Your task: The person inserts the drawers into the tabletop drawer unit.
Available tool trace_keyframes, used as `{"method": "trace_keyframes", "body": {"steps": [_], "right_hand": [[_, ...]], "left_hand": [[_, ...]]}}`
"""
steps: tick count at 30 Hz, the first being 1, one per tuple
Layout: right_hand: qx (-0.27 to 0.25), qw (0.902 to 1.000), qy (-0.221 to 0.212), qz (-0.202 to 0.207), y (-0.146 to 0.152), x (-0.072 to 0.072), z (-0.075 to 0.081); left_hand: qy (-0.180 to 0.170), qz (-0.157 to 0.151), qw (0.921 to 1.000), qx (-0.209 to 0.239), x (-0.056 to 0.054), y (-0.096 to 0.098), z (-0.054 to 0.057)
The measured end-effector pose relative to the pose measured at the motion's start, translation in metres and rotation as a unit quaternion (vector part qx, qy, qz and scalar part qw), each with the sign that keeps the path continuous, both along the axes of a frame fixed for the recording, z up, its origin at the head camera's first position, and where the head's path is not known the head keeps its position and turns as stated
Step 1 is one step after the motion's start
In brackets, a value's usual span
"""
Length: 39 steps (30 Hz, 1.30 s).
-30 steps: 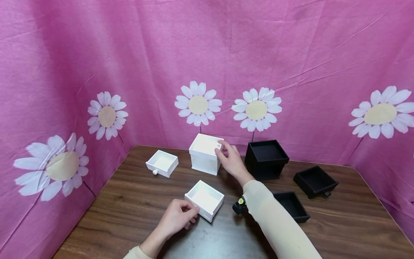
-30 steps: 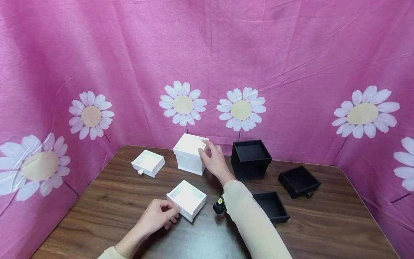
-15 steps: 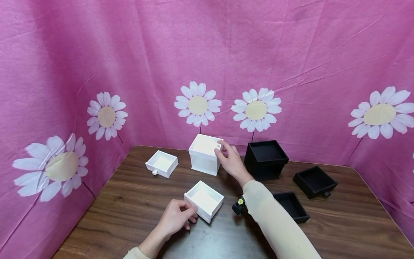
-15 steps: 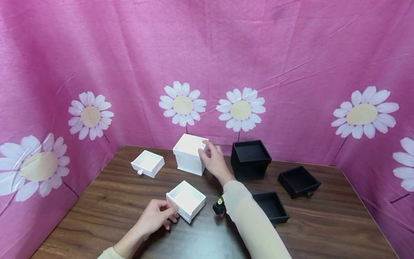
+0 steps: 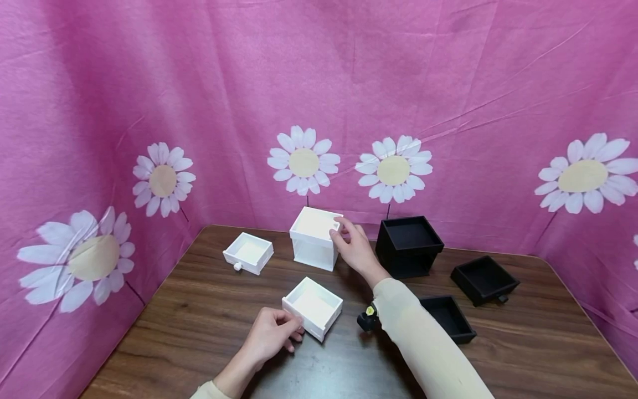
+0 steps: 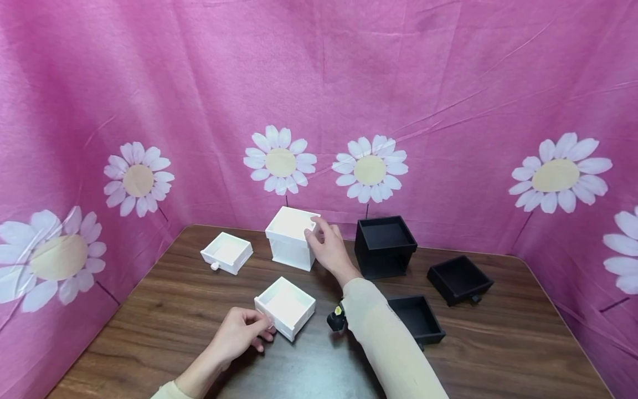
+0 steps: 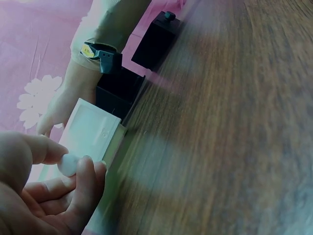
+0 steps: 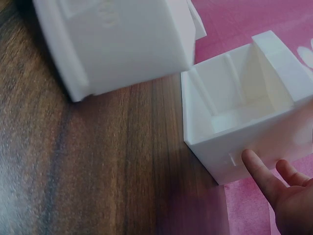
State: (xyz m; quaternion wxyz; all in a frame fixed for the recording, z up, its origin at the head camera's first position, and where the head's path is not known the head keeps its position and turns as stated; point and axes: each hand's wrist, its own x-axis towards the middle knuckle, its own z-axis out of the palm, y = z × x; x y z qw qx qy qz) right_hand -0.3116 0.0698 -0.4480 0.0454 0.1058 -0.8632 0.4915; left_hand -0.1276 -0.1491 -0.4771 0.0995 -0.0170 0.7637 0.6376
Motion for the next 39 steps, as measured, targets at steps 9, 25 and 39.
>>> {"method": "trace_keyframes", "body": {"steps": [9,25,39], "right_hand": [[-0.004,1.0000,0.002,0.002,0.001,-0.001,0.000],[-0.003,1.0000,0.004,0.002,0.000,0.000,0.000],[-0.010,0.9999,-0.006,0.008,0.001,0.000,-0.001]], "left_hand": [[0.000,0.029,0.9995,0.015,-0.005,0.001,0.001],[0.007,0.078,0.9960,0.042,-0.022,0.002,-0.002],[0.017,0.107,0.9915,0.073,-0.036,0.004,-0.005]]}}
